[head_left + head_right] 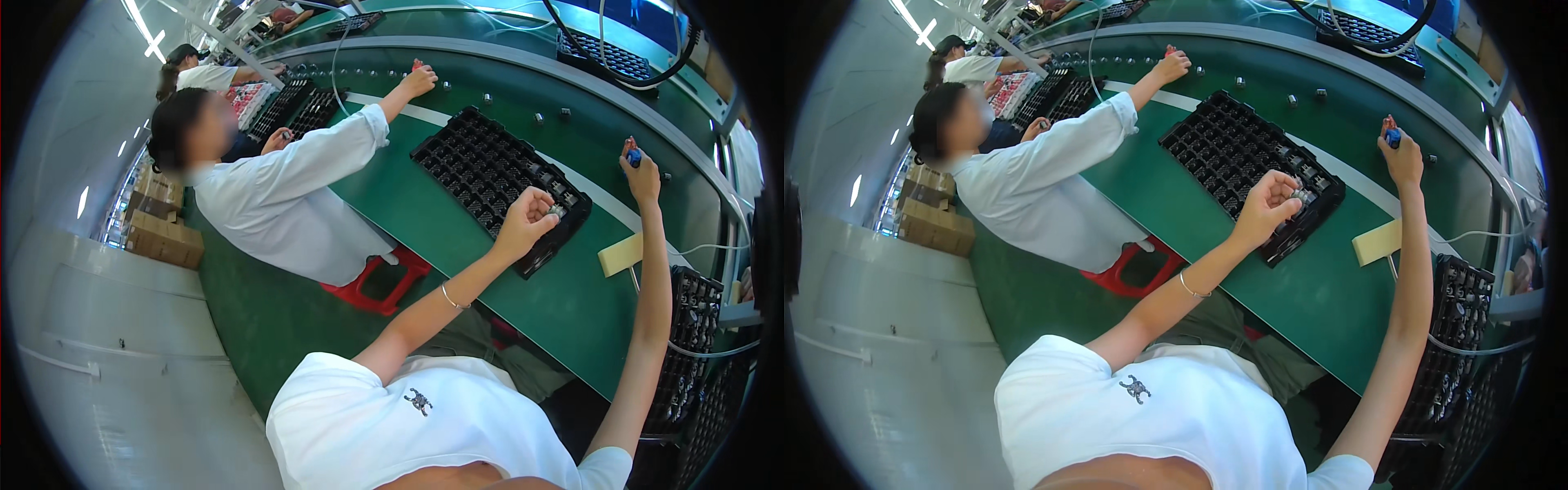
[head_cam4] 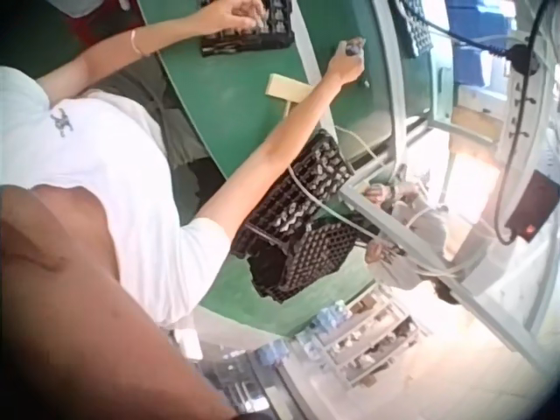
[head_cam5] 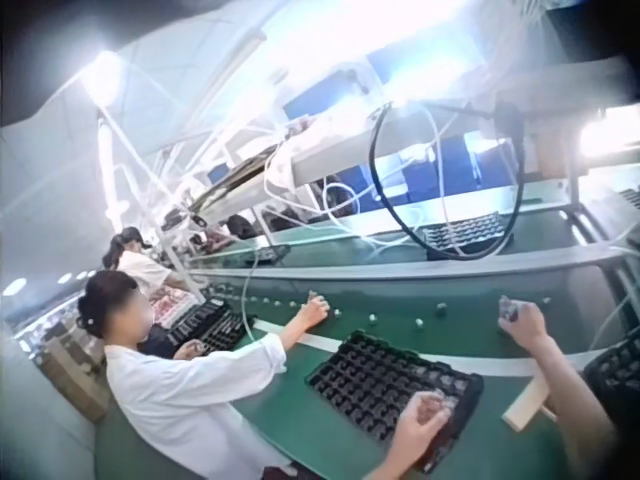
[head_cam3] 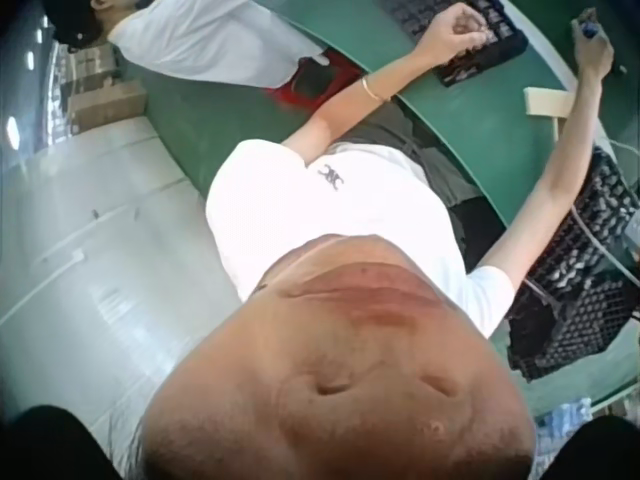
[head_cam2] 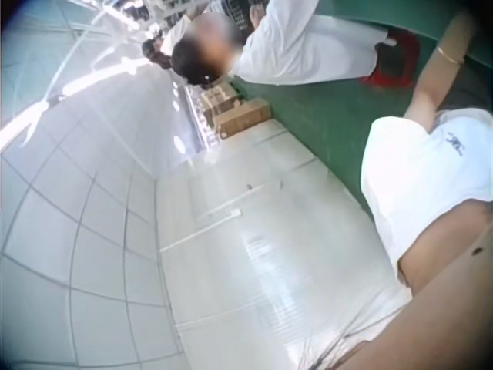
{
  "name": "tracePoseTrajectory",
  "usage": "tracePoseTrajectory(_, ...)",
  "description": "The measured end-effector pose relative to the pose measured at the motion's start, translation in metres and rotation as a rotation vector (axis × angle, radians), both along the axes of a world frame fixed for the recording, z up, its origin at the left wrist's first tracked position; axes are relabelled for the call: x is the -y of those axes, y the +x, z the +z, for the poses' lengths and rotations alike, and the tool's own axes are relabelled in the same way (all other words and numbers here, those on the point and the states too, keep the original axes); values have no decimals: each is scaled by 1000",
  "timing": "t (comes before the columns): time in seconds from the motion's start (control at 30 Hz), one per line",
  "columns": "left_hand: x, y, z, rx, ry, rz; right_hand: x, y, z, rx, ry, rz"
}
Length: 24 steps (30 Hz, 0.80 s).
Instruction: Assembling small electronic or mechanical components into trays on a factory production line.
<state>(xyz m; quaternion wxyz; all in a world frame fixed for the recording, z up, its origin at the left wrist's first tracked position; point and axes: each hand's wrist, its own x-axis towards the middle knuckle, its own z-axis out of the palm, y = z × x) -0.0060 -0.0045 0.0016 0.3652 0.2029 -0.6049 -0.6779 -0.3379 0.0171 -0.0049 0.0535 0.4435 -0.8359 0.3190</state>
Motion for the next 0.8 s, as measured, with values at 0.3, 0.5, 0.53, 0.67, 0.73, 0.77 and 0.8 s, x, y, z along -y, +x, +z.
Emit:
tracePoseTrajectory(0.3, -3, -6, 30, 70, 36, -79, -73, 105, 61, 849, -260, 383)
tracePoseTrajectory(0.5, -34, -19, 42, 143, -68, -175, -131, 156, 39, 1242, -400, 335)
tracePoseTrajectory(0.53, -38, -21, 43, 155, -121, -175, -135, 159, 35, 1257, -448, 322)
tracePoseTrajectory(0.67, -44, -27, 33, 177, -156, -178, -145, 156, 14, 1400, -530, 341)
tracePoseTrajectory(0.73, -50, -30, 31, 153, -138, -191, -148, 157, 8, 1421, -578, 281)
tracePoseTrajectory(0.77, -51, -30, 30, 158, -136, -183, -149, 157, 8, 1429, -572, 286)
tracePoseTrajectory(0.8, -52, -31, 30, 146, -126, -182, -151, 155, 11, 1438, -534, 299)
